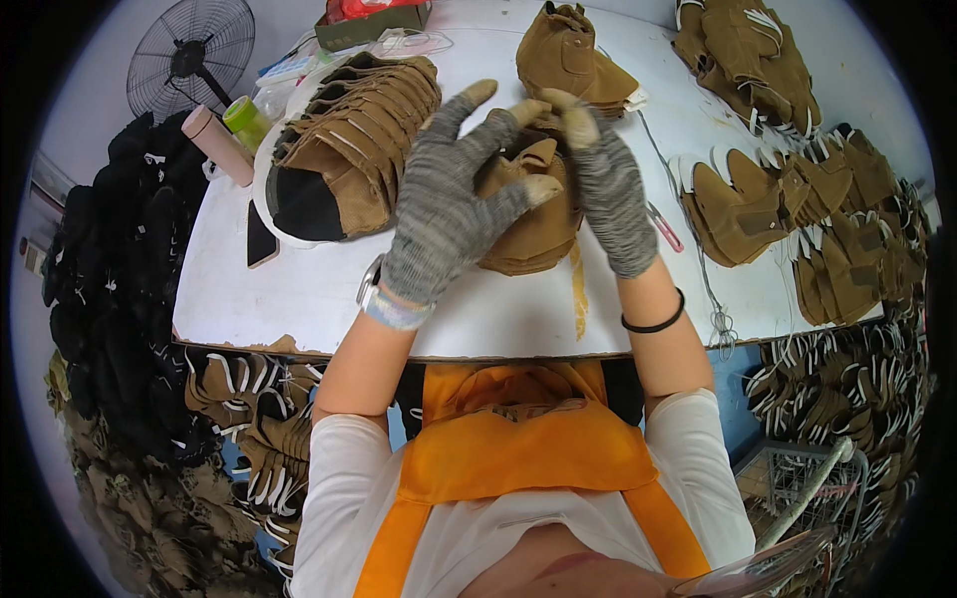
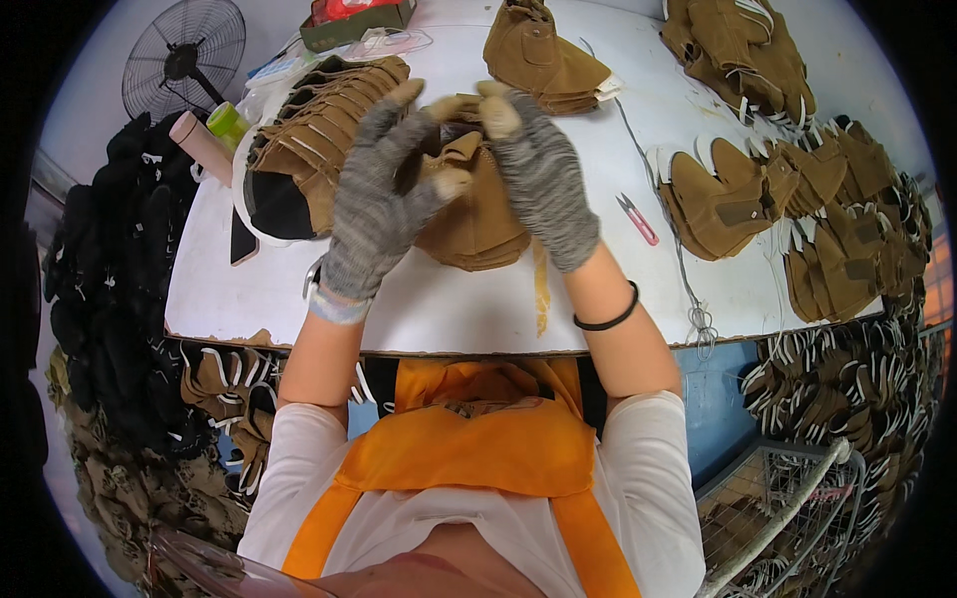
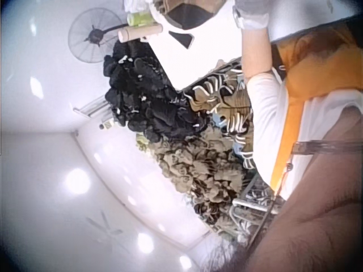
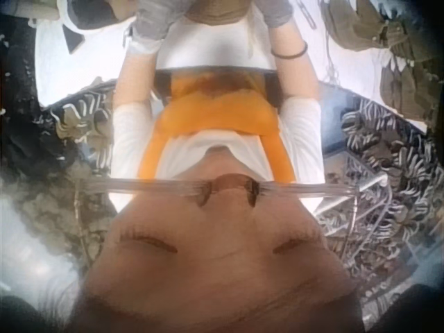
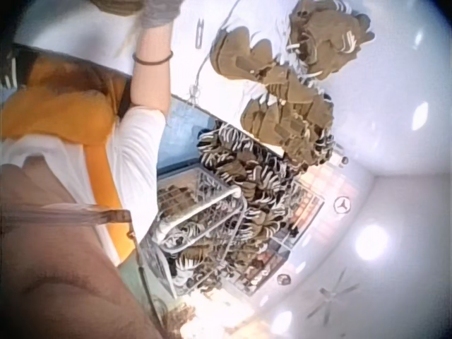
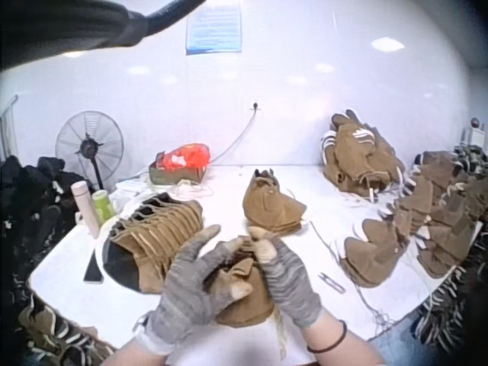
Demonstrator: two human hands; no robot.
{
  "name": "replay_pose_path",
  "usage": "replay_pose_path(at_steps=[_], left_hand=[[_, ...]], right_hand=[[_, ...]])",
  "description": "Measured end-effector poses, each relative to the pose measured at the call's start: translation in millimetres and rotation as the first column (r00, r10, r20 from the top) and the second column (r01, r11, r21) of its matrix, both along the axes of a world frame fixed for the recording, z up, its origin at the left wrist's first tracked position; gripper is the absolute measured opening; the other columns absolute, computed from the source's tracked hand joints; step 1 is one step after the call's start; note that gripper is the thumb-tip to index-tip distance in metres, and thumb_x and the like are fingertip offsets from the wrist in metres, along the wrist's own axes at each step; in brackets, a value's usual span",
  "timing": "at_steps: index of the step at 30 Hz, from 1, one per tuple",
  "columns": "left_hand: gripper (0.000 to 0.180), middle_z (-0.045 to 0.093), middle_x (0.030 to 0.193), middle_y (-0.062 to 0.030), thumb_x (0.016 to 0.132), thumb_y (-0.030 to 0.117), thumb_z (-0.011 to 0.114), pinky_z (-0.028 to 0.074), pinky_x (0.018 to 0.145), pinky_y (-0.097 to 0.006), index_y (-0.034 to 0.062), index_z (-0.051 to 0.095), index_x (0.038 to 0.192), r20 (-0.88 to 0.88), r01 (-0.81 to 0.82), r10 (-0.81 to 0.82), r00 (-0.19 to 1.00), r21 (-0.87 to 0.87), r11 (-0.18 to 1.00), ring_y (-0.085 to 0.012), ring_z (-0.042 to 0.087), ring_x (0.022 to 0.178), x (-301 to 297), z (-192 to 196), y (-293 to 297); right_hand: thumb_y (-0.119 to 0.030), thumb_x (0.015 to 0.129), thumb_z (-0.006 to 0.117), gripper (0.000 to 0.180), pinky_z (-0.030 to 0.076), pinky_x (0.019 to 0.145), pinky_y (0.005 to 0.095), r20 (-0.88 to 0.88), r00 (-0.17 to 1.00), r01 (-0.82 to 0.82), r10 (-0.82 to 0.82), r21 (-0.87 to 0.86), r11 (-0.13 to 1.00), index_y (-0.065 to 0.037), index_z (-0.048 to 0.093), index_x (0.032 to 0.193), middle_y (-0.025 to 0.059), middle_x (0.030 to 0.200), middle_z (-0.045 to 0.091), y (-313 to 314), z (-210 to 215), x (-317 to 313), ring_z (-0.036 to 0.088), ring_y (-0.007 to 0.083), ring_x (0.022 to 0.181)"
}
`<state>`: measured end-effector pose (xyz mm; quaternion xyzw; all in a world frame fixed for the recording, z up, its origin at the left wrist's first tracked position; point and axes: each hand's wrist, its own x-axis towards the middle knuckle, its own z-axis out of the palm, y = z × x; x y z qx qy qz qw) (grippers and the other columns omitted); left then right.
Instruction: The person holds various tan-colored boot sections and uses a small tool to scrape or trim away excess material along the edges and seams.
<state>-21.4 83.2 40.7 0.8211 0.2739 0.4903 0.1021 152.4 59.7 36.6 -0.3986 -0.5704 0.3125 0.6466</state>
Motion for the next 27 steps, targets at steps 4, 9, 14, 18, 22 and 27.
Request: replay_pose_path(at_steps=[4,9,14,18,22,27], left_hand=[[0.064,0.056,0.129,-0.0136,0.074,0.032,0.080,0.047,0.098,-0.039,0.0151,0.057,0.131,0.017,-0.034,0.034,0.999,0.027,0.999,-0.0309,0.055,0.116,10,-41,23],[0.069,0.057,0.128,-0.0120,0.071,0.025,0.083,0.048,0.099,-0.037,0.0127,0.054,0.132,0.120,0.031,-0.036,0.992,0.049,0.998,-0.0272,0.056,0.116,6,-73,16],[0.076,0.059,0.125,-0.0132,0.070,0.028,0.085,0.047,0.099,-0.036,0.0061,0.051,0.134,0.315,0.197,-0.131,0.940,-0.187,0.962,-0.0270,0.058,0.113,12,-74,24],[0.077,0.057,0.123,-0.0150,0.069,0.032,0.085,0.045,0.100,-0.039,0.0041,0.052,0.133,0.268,0.081,-0.038,0.963,-0.153,0.985,-0.0291,0.055,0.114,-2,-52,36],[0.085,0.043,0.140,-0.0167,0.072,0.034,0.082,0.037,0.107,-0.043,0.0053,0.041,0.141,0.127,-0.174,0.168,0.977,0.035,0.984,-0.0333,0.043,0.128,-18,-65,29],[0.098,0.033,0.148,-0.0164,0.075,0.031,0.082,0.030,0.112,-0.044,0.0073,0.024,0.150,0.173,-0.240,0.224,0.959,0.080,0.967,-0.0344,0.035,0.135,-15,-108,23]], right_hand=[[-0.024,0.100,0.050,0.031,0.049,0.086,0.0296,-0.011,1.000,0.021,-0.020,0.063,0.998,-0.001,0.060,0.118,0.0108,0.106,0.066,13,-23,-16,0.062,0.0185,0.097],[-0.033,0.098,0.051,0.037,0.049,0.087,0.0322,0.143,0.985,0.087,-0.098,0.077,0.993,-0.001,0.058,0.116,0.0137,0.106,0.064,5,-56,-13,0.062,0.0214,0.098],[-0.040,0.098,0.052,0.044,0.049,0.088,0.0306,-0.122,0.982,-0.148,0.143,-0.032,0.989,-0.001,0.054,0.118,0.0106,0.108,0.063,13,-54,-7,0.060,0.0178,0.098],[-0.046,0.097,0.052,0.050,0.046,0.092,0.0322,-0.172,0.966,-0.199,0.193,-0.013,0.980,0.000,0.056,0.117,0.0093,0.111,0.061,41,-56,-17,0.057,0.0166,0.100],[-0.042,0.092,0.061,0.046,0.045,0.094,0.0318,0.068,0.996,0.050,-0.053,0.037,0.998,-0.005,0.058,0.119,0.0085,0.110,0.060,79,-24,11,0.056,0.0185,0.101],[-0.038,0.083,0.070,0.051,0.047,0.093,0.0418,0.725,0.155,0.591,-0.671,0.476,0.651,-0.015,0.056,0.126,0.0155,0.116,0.061,142,20,83,0.060,0.0303,0.107]])
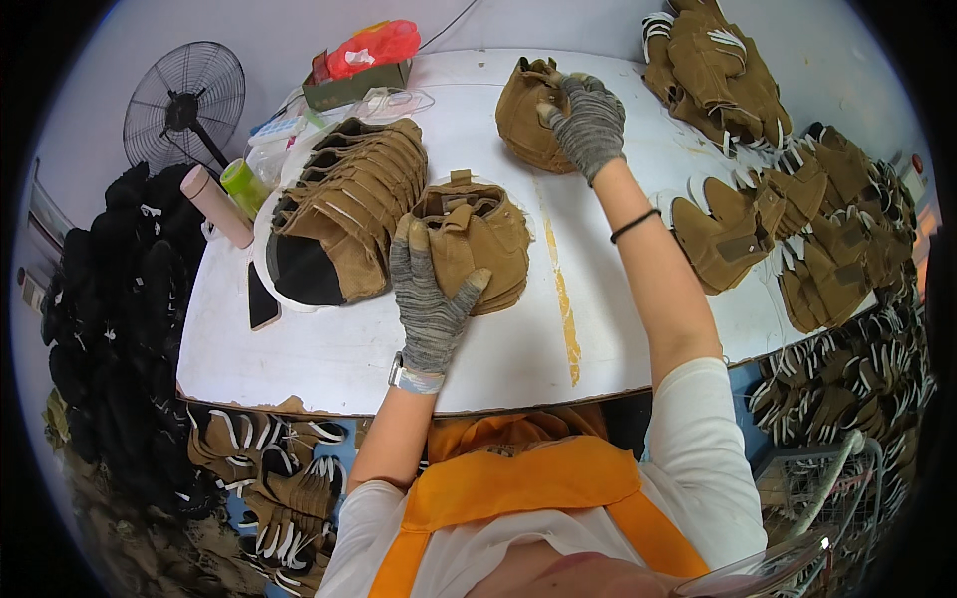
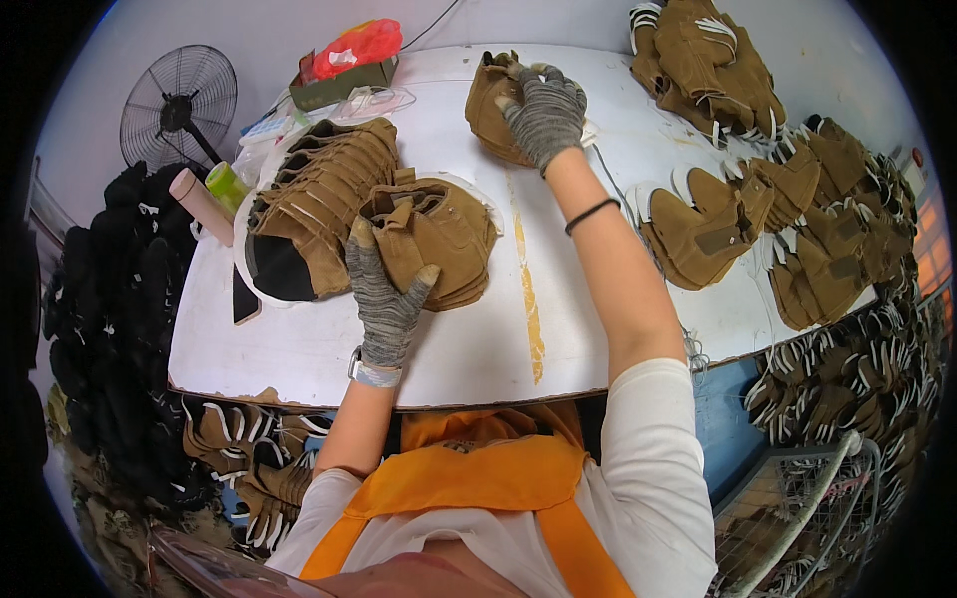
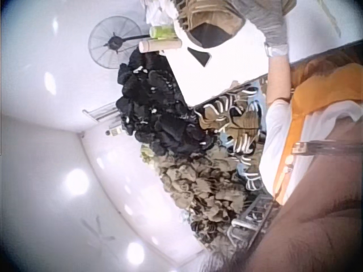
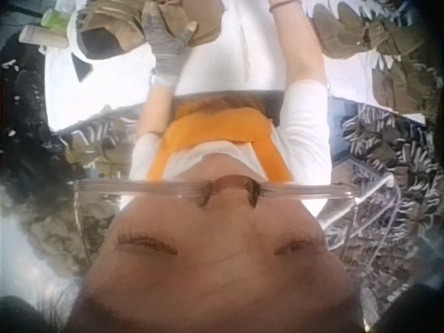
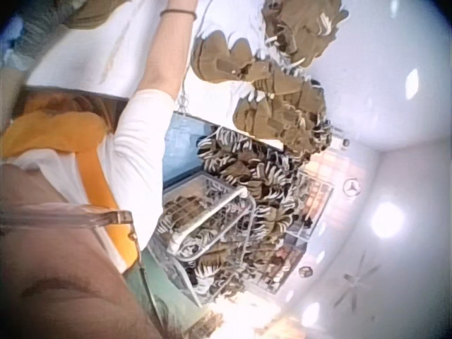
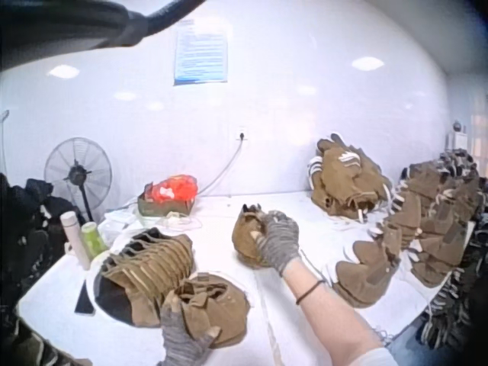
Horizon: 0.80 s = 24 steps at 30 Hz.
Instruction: The person holds various tan-colored boot sections and uses a small tool to scrape or trim away excess material along the edges and seams.
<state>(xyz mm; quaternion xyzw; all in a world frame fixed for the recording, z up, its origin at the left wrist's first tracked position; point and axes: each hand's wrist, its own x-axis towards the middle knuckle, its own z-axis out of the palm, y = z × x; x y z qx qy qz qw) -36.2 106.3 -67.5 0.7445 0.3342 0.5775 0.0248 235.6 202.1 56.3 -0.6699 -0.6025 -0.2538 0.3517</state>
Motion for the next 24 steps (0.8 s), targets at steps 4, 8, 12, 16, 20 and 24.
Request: replay_pose_path(at_steps=[4,8,12,16,20,24], left_hand=[[0.097,0.035,0.147,-0.0188,0.071,0.032,0.083,0.033,0.109,-0.047,0.0108,0.029,0.149,0.033,0.032,-0.032,0.999,0.011,0.999,-0.0367,0.036,0.133,-5,-3,2],[0.096,0.036,0.146,-0.0186,0.071,0.033,0.083,0.034,0.108,-0.048,0.0142,0.030,0.149,0.049,0.039,-0.039,0.998,0.012,0.999,-0.0371,0.037,0.132,-4,-6,0],[0.096,0.035,0.148,-0.0181,0.071,0.030,0.084,0.031,0.111,-0.046,0.0075,0.030,0.148,0.046,0.082,-0.082,0.996,0.008,0.997,-0.0363,0.036,0.134,-7,-2,0],[0.095,0.035,0.148,-0.0181,0.072,0.031,0.083,0.032,0.110,-0.046,0.0078,0.031,0.148,0.032,0.051,-0.051,0.998,0.012,0.999,-0.0365,0.036,0.134,-10,-1,-1],[0.093,0.036,0.148,-0.0183,0.073,0.032,0.083,0.032,0.110,-0.046,0.0076,0.032,0.147,0.040,0.040,-0.041,0.998,0.014,0.999,-0.0366,0.036,0.134,-11,-3,-1],[0.093,0.037,0.147,-0.0185,0.073,0.032,0.082,0.031,0.111,-0.046,0.0074,0.032,0.147,0.046,0.068,-0.068,0.997,-0.002,0.998,-0.0362,0.036,0.134,-6,-3,-1]], right_hand=[[-0.039,0.081,0.071,0.058,0.047,0.094,0.0435,-0.114,0.989,0.046,-0.089,-0.335,0.941,-0.016,0.052,0.131,0.0153,0.121,0.059,15,3,6,0.059,0.0319,0.110],[-0.038,0.076,0.075,0.060,0.047,0.096,0.0402,-0.146,0.989,-0.069,0.018,-0.352,0.933,-0.014,0.056,0.128,0.0154,0.122,0.058,41,2,38,0.060,0.0323,0.109],[-0.029,0.077,0.075,0.046,0.046,0.096,0.0388,0.017,0.995,-0.091,0.095,-0.161,0.983,-0.012,0.064,0.118,0.0116,0.122,0.060,56,24,68,0.060,0.0301,0.109],[-0.020,0.083,0.071,0.036,0.049,0.091,0.0393,0.022,0.977,-0.207,0.212,-0.144,0.968,-0.009,0.062,0.116,0.0124,0.113,0.065,40,47,63,0.062,0.0299,0.106],[-0.021,0.085,0.069,0.032,0.051,0.083,0.0372,-0.074,0.957,-0.279,0.279,0.010,0.960,-0.007,0.062,0.113,0.0144,0.105,0.068,23,75,67,0.065,0.0285,0.093],[-0.013,0.089,0.068,0.030,0.049,0.087,0.0286,-0.195,0.882,-0.382,0.429,0.237,0.893,-0.004,0.061,0.116,0.0058,0.109,0.067,15,77,126,0.060,0.0145,0.098]])
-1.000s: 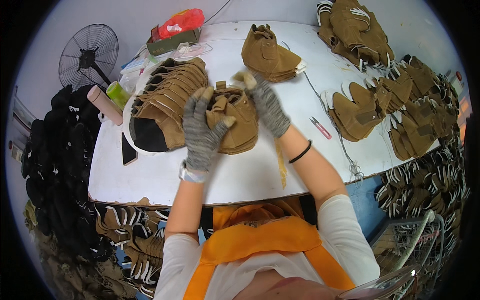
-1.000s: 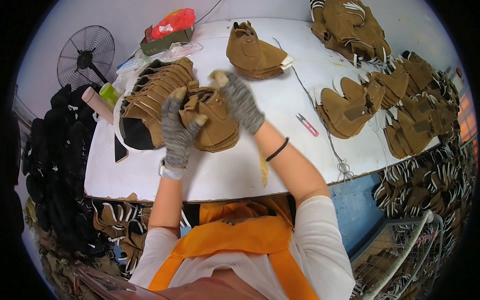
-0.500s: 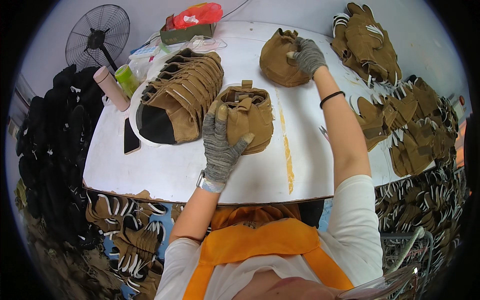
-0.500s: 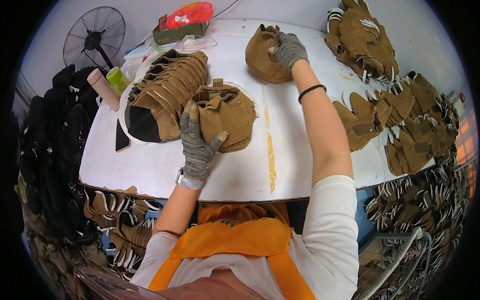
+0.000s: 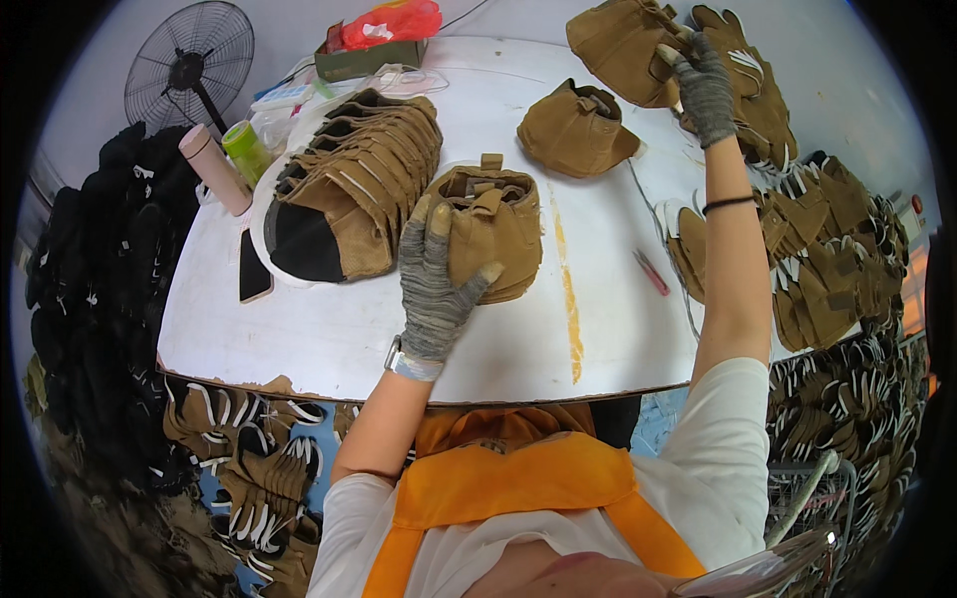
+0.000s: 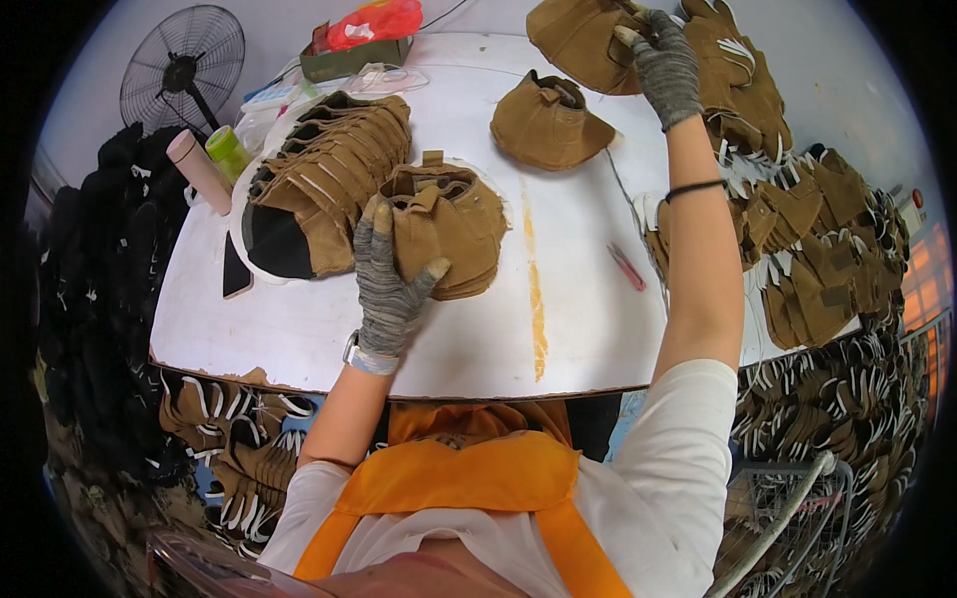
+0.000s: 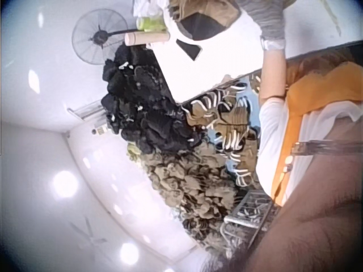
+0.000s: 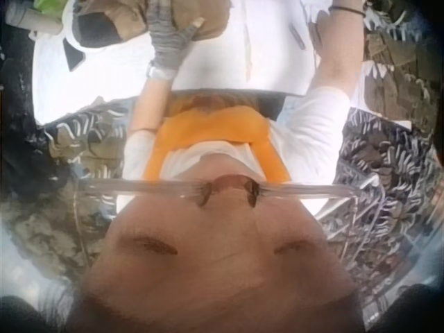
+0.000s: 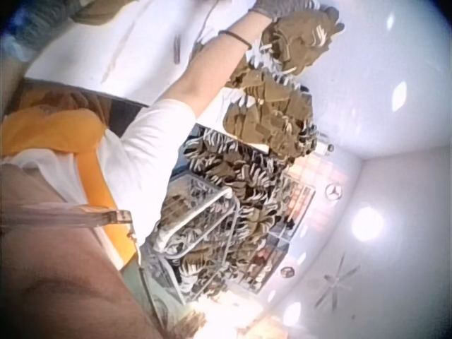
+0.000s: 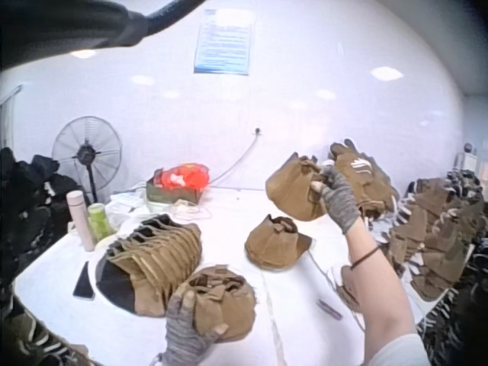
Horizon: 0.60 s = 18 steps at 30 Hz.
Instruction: The person holds various tan-colored boot sections and uses a small tool to scrape or trim away excess material along the edges and seams.
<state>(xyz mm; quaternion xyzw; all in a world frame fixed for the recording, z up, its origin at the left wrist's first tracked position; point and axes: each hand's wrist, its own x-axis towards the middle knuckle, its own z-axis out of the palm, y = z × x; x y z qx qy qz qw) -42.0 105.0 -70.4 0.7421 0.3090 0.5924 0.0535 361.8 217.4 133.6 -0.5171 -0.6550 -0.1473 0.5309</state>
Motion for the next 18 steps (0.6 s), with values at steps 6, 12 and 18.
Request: replay_pose_path(at_steps=[6,12,18], left_hand=[[0.088,0.033,0.147,-0.0178,0.076,0.035,0.079,0.033,0.109,-0.047,0.0117,0.033,0.147,-0.025,-0.022,0.021,0.999,-0.024,0.999,-0.0357,0.034,0.134,-3,2,0],[0.072,0.040,0.139,-0.0159,0.083,0.019,0.072,0.036,0.106,-0.044,0.0054,0.035,0.144,-0.048,0.360,-0.368,0.928,-0.128,0.924,-0.0308,0.038,0.133,33,55,-81],[0.083,0.046,0.137,-0.0161,0.085,0.054,0.064,0.044,0.103,-0.041,0.0000,0.035,0.141,0.938,0.869,-0.012,0.346,-0.325,-0.374,-0.0280,0.049,0.124,122,38,-64]], right_hand=[[-0.005,0.087,0.070,0.029,0.051,0.088,0.0277,-0.081,0.970,-0.215,0.229,0.154,0.965,-0.001,0.062,0.115,0.0052,0.110,0.067,-115,3,-12,0.061,0.0136,0.100],[0.002,0.086,0.065,0.021,0.051,0.087,0.0253,-0.092,0.938,-0.331,0.334,0.045,0.943,-0.001,0.062,0.107,0.0074,0.119,0.063,-232,-13,-33,0.060,0.0143,0.097],[-0.004,0.084,0.068,0.019,0.050,0.089,0.0308,-0.258,0.897,-0.405,0.359,-0.151,0.902,0.000,0.062,0.102,0.0118,0.125,0.059,-291,-61,-46,0.059,0.0187,0.104]])
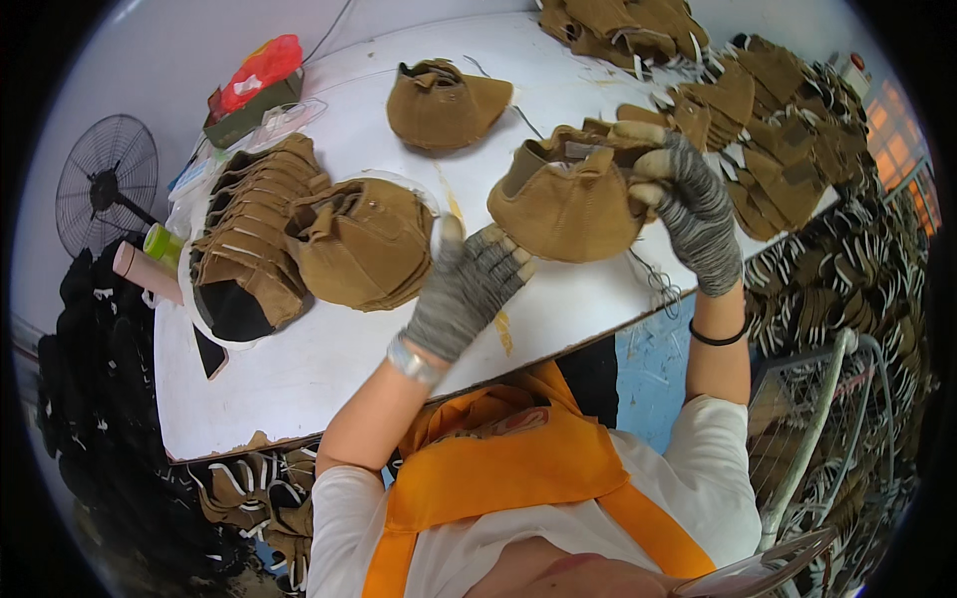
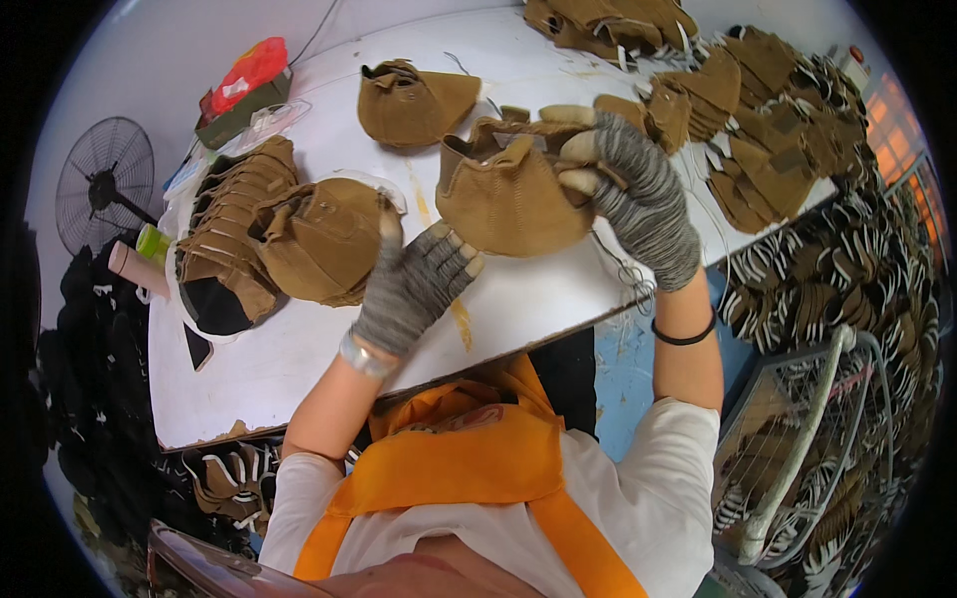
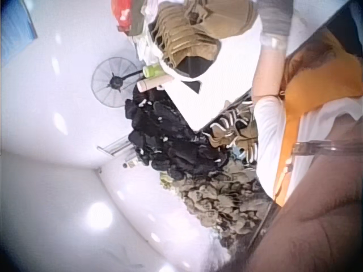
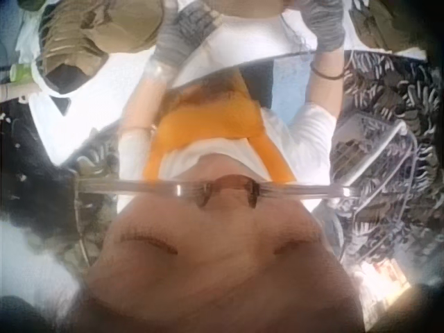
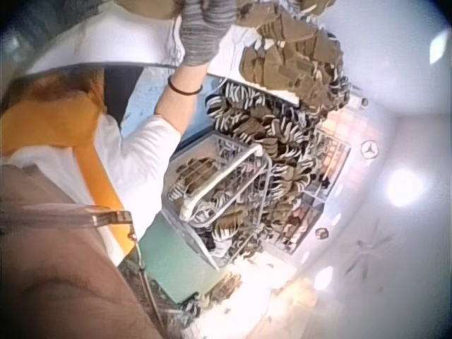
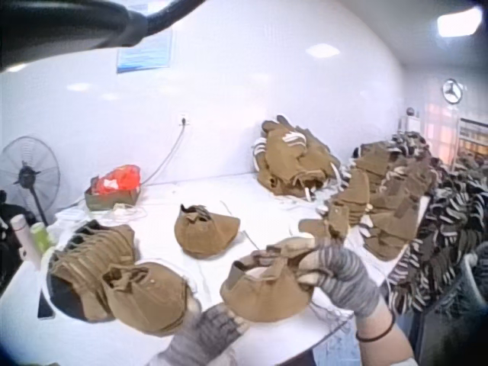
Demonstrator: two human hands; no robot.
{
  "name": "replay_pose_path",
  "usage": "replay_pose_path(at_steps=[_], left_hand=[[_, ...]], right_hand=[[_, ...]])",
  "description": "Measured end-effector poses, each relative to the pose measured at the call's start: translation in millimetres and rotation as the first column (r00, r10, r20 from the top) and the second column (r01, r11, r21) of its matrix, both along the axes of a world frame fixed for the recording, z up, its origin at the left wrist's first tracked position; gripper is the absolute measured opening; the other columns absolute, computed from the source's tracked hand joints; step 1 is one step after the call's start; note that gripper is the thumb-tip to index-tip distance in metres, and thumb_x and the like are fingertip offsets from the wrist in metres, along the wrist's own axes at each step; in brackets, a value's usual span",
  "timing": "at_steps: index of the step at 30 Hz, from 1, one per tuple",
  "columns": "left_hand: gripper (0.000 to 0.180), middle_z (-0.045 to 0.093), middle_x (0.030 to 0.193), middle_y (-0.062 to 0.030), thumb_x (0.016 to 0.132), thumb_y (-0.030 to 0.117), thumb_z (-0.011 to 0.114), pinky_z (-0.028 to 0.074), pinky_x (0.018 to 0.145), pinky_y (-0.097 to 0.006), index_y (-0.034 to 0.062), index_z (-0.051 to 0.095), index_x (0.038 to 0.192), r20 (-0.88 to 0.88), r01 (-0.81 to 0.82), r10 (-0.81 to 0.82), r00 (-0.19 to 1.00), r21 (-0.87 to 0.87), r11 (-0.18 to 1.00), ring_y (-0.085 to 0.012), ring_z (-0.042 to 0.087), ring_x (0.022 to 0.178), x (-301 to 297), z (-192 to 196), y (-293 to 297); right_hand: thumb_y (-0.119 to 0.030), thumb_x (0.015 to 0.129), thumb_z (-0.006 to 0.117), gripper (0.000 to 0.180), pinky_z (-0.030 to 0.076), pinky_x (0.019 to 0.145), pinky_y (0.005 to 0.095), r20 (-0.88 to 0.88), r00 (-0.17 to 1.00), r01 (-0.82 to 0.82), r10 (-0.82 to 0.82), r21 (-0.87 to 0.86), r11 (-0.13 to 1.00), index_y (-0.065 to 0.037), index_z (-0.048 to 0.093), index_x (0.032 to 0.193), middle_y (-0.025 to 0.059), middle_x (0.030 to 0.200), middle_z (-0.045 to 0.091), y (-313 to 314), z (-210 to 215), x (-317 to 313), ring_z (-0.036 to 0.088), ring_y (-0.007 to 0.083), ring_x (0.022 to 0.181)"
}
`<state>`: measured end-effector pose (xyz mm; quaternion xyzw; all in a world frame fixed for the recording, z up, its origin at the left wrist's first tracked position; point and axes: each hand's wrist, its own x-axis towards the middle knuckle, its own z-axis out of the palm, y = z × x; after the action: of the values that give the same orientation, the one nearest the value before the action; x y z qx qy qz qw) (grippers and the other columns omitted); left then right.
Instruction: The person holds various tan-colored boot sections and uses a small tool to scrape or trim away excess material along the edges and seams.
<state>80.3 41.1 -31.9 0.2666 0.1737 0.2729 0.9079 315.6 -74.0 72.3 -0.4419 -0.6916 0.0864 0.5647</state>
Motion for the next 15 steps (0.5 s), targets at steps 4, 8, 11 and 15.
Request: replay_pose_path(at_steps=[4,8,11,15], left_hand=[[0.096,0.045,0.139,-0.0181,0.076,0.075,0.057,0.041,0.106,-0.048,0.0047,0.040,0.139,0.196,0.194,-0.169,0.966,-0.119,0.974,-0.0307,0.047,0.127,26,-14,8],[0.078,0.046,0.140,-0.0181,0.085,0.053,0.062,0.035,0.111,-0.049,0.0049,0.037,0.142,0.223,0.205,-0.208,0.952,0.036,0.978,-0.0349,0.044,0.129,21,-9,6],[0.071,0.046,0.141,-0.0154,0.083,0.025,0.069,0.033,0.113,-0.048,0.0045,0.036,0.142,0.261,0.171,-0.178,0.949,0.049,0.984,-0.0340,0.043,0.131,19,-20,12],[0.082,0.044,0.142,-0.0126,0.077,0.020,0.077,0.032,0.114,-0.045,0.0057,0.033,0.144,0.244,0.072,-0.100,0.965,0.123,0.990,-0.0307,0.042,0.132,18,-26,12]], right_hand=[[-0.006,0.083,0.070,0.016,0.047,0.095,0.0337,-0.012,0.999,0.037,-0.036,0.029,0.999,0.000,0.062,0.096,0.0145,0.126,0.058,-12,-44,14,0.057,0.0238,0.109],[-0.008,0.084,0.069,0.014,0.046,0.097,0.0350,-0.096,0.994,0.046,-0.048,-0.020,0.999,-0.002,0.066,0.096,0.0130,0.128,0.058,-15,-77,13,0.057,0.0241,0.111],[-0.009,0.087,0.067,0.017,0.046,0.096,0.0348,-0.070,0.960,0.272,-0.270,0.012,0.962,-0.005,0.068,0.104,0.0104,0.125,0.059,-17,-86,-7,0.058,0.0234,0.109],[-0.022,0.091,0.066,0.028,0.046,0.093,0.0329,-0.307,0.807,0.488,-0.505,-0.136,0.862,-0.004,0.065,0.112,0.0092,0.117,0.062,-28,-92,-25,0.059,0.0208,0.104]])
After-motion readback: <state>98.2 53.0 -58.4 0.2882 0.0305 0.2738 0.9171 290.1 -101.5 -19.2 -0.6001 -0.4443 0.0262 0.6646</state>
